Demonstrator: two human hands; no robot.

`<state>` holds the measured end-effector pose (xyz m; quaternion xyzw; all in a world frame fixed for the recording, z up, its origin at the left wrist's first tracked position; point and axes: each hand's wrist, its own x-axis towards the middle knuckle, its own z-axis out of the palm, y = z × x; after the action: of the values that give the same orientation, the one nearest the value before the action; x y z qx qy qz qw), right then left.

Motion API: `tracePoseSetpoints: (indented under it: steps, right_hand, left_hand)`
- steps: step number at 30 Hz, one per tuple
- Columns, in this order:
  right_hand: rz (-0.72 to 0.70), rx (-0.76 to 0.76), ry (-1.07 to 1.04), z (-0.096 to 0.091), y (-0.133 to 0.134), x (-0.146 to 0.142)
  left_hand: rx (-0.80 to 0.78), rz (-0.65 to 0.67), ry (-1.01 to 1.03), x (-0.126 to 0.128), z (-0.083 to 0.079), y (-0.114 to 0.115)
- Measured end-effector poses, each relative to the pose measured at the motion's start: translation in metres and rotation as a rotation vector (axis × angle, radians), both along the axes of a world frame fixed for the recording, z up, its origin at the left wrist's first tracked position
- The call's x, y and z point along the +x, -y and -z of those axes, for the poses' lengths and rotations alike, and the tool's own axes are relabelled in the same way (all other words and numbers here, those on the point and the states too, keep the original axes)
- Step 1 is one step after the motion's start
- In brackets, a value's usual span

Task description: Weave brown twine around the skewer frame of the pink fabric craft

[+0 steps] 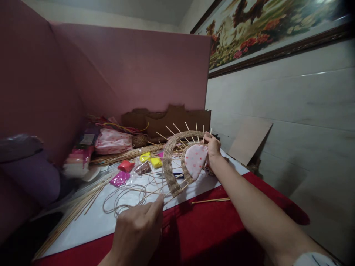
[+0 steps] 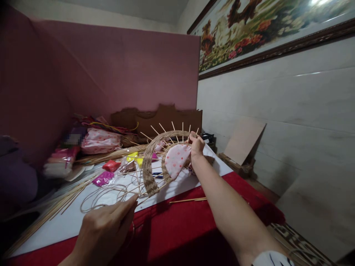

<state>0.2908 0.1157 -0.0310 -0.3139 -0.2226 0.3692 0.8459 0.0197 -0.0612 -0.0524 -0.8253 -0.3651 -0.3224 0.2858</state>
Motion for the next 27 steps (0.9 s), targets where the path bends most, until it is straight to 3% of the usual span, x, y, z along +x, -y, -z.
tracePoseSetpoints:
  steps: [27]
  right_hand:
    - [-0.014,-0.041,-0.017,0.006,-0.001,-0.011]
  left_hand:
    - [0.009,0.086,-0.037,-0.001,0.007,-0.001]
